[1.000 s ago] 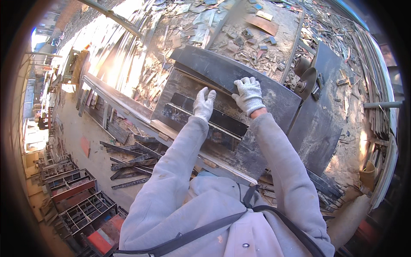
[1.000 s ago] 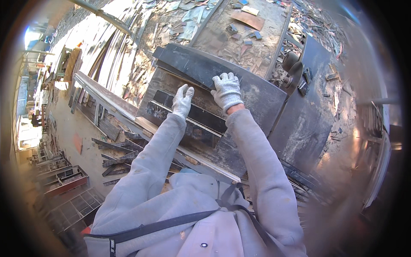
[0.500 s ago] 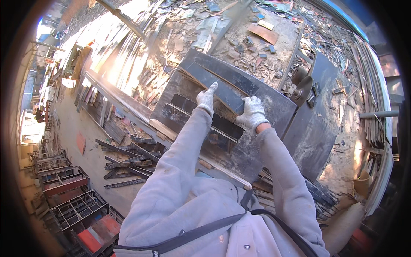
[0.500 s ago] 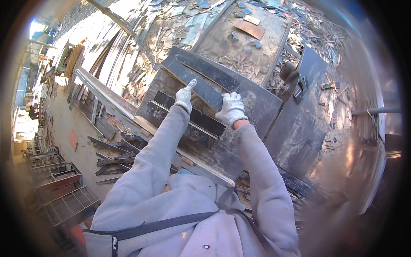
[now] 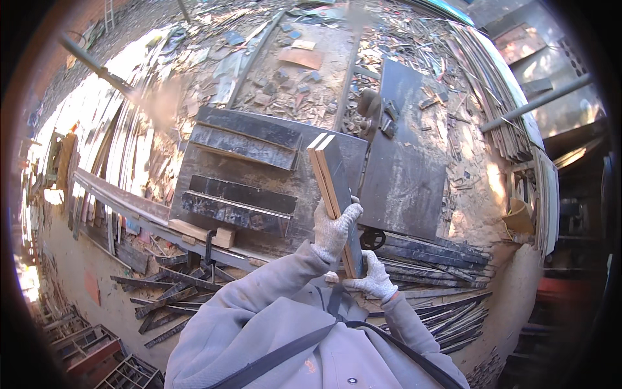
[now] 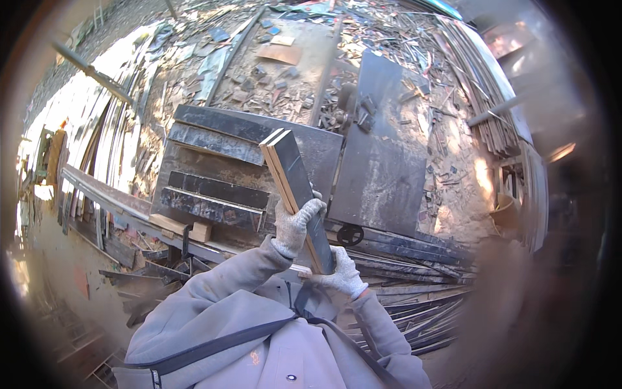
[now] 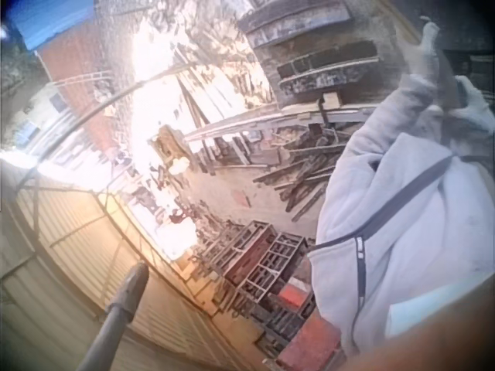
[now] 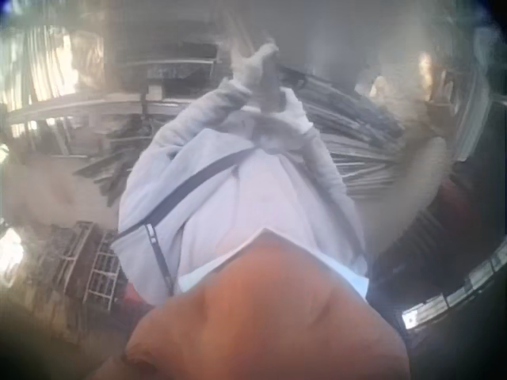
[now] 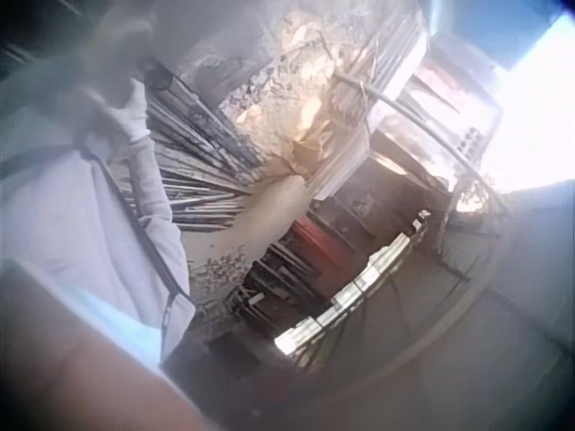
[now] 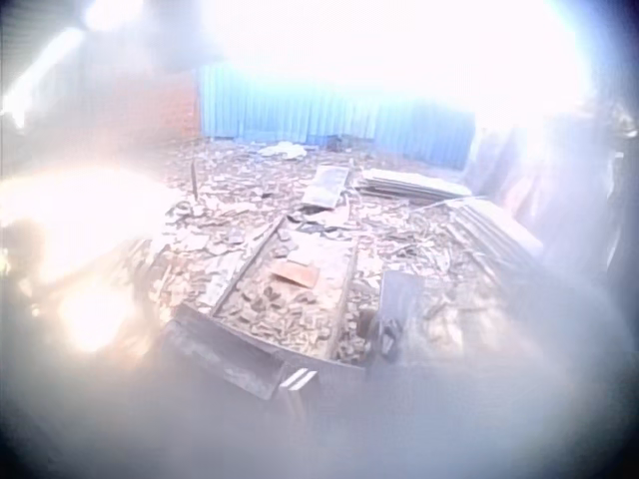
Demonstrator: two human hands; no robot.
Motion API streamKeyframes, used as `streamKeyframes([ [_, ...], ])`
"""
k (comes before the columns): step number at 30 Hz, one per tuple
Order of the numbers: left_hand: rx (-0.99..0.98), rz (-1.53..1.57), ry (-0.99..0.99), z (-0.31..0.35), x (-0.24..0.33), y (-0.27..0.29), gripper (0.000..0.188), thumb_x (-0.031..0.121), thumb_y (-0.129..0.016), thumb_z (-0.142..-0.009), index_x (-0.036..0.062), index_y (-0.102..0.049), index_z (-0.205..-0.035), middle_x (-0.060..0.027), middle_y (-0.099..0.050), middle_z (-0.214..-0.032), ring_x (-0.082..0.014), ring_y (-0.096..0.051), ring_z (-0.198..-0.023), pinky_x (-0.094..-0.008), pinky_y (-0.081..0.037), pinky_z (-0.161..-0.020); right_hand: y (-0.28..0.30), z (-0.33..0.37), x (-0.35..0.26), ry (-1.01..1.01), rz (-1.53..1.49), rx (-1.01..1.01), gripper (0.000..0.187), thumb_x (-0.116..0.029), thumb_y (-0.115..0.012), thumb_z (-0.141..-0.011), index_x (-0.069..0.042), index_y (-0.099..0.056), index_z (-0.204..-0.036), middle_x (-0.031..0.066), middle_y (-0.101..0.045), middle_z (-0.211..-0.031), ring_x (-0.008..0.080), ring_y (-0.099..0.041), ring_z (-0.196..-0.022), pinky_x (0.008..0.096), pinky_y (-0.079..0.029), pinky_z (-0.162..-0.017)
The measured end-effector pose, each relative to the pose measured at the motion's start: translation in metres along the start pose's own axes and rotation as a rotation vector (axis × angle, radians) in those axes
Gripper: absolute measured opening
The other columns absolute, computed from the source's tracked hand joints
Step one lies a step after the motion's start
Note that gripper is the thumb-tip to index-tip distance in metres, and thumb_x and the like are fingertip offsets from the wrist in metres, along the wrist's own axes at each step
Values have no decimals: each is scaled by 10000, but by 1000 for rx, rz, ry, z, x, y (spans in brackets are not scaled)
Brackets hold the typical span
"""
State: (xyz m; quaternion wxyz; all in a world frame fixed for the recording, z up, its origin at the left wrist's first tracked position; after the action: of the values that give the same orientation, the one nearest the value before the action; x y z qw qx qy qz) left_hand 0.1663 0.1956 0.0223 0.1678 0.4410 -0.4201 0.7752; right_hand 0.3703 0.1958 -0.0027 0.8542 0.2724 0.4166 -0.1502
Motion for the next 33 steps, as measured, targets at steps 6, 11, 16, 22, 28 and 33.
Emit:
streamKeyframes([
  [6,-279,-96,30,43,-16,-55,333,94,-755,-962,-1,-601,-1241,-103,-718,-1057,-209,-739,-977,-351,-604,-871,2,44,29,-3,-49,218,940,-410,-993,-625,-38,-536,-1359,208,-677,-1264,360,-674,-1181,445,-551,-965],
  [11,-369,-193,55,56,-23,-71,282,146,-752,-968,-11,-645,-1175,-113,-749,-1023,-191,-736,-949,-351,-597,-874,4,65,36,-27,4,293,902,-423,-992,-618,-51,-553,-1312,207,-714,-1163,394,-712,-1071,468,-574,-897],
  [16,-300,-66,188,56,-17,-85,179,70,-740,-923,16,-656,-1072,-69,-732,-928,-147,-701,-861,-298,-570,-794,3,71,34,-79,-8,320,897,-413,-997,-606,-58,-559,-1303,199,-716,-1130,376,-718,-1047,458,-576,-897],
  [22,-287,1,369,31,-38,-80,238,42,-707,-883,13,-636,-1109,-105,-722,-908,-203,-729,-849,-351,-601,-799,3,71,25,69,-152,462,848,-366,-981,-628,-43,-565,-1293,186,-702,-1132,345,-702,-1039,438,-564,-919],
  [28,-206,72,543,11,-59,-84,232,21,-687,-820,-4,-651,-1047,-126,-716,-864,-263,-739,-783,-396,-621,-777,12,66,50,-70,-131,336,750,-343,-901,-640,-20,-589,-1240,208,-703,-1091,348,-710,-1017,436,-566,-900],
  [33,-221,129,752,-15,-101,-80,197,50,-665,-843,3,-669,-1034,-129,-730,-893,-278,-744,-853,-429,-618,-785,15,61,70,-156,-54,433,680,-316,-887,-637,-19,-589,-1171,201,-724,-1007,369,-724,-942,447,-580,-858],
])
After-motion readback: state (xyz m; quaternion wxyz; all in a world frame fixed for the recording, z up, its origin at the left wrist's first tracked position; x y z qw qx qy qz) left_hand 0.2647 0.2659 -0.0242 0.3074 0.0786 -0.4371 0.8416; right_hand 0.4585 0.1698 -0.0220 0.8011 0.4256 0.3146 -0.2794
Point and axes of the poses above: each hand's wrist, its own z-axis away from the middle knuckle, its own y-axis out of the back of the hand, x = y × z, the point moved 2 cm from there along -z, towards the middle knuckle
